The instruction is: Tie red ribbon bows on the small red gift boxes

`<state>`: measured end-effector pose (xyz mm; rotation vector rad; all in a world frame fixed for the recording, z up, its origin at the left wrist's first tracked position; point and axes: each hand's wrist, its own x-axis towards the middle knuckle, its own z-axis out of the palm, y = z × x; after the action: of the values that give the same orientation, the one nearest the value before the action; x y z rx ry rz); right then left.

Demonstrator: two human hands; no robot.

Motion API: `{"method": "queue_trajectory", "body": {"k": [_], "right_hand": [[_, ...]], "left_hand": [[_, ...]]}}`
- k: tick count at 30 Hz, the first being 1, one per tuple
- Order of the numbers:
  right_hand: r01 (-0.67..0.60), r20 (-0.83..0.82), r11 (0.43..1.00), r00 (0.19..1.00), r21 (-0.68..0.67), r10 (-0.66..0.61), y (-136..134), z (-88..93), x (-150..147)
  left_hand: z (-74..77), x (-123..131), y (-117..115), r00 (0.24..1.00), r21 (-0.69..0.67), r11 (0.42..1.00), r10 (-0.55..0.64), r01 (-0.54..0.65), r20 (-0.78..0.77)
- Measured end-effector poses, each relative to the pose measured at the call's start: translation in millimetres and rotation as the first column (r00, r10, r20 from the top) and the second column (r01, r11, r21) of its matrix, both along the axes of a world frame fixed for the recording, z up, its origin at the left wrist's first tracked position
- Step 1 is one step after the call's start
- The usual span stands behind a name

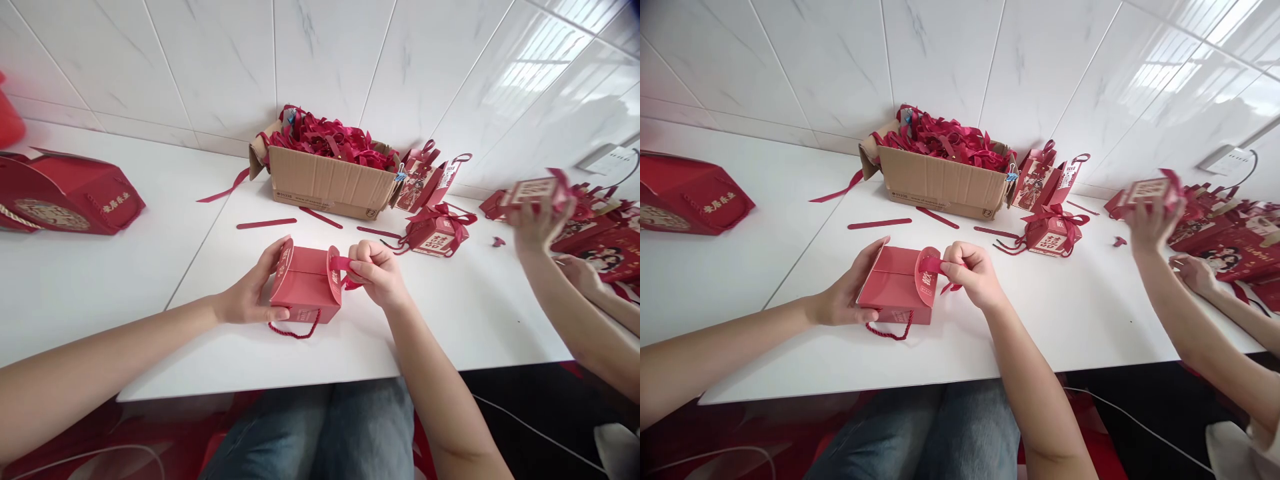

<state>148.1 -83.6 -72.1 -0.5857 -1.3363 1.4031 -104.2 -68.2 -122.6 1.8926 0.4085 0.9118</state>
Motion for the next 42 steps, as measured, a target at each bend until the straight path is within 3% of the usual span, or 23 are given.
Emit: {"method": "queue_trajectory", "body": {"k": [6,19,42], "right_hand": [[0.033,0.075,0.999,0.997,0.005,-0.033,-1.6,-0.8,1.0],[0.102,0.064,0.994,0.992,0.043,-0.105,-1.2,0.3,-1.7],[0.126,0.183,0.99,0.974,0.069,-0.136,-1.5,3.8,-5.1]], "left_hand": [[-0.4,-0.1,-0.7,1.0,-0.018,1.0,0.01,-0.01,-0.002],[2.7,0.3,-1.7,1.0,-0.013,1.0,0.005,-0.005,-0.017],[1.9,2.0,-0.2,1.0,-0.022,1.0,-0.02,0.02,0.008]]}}
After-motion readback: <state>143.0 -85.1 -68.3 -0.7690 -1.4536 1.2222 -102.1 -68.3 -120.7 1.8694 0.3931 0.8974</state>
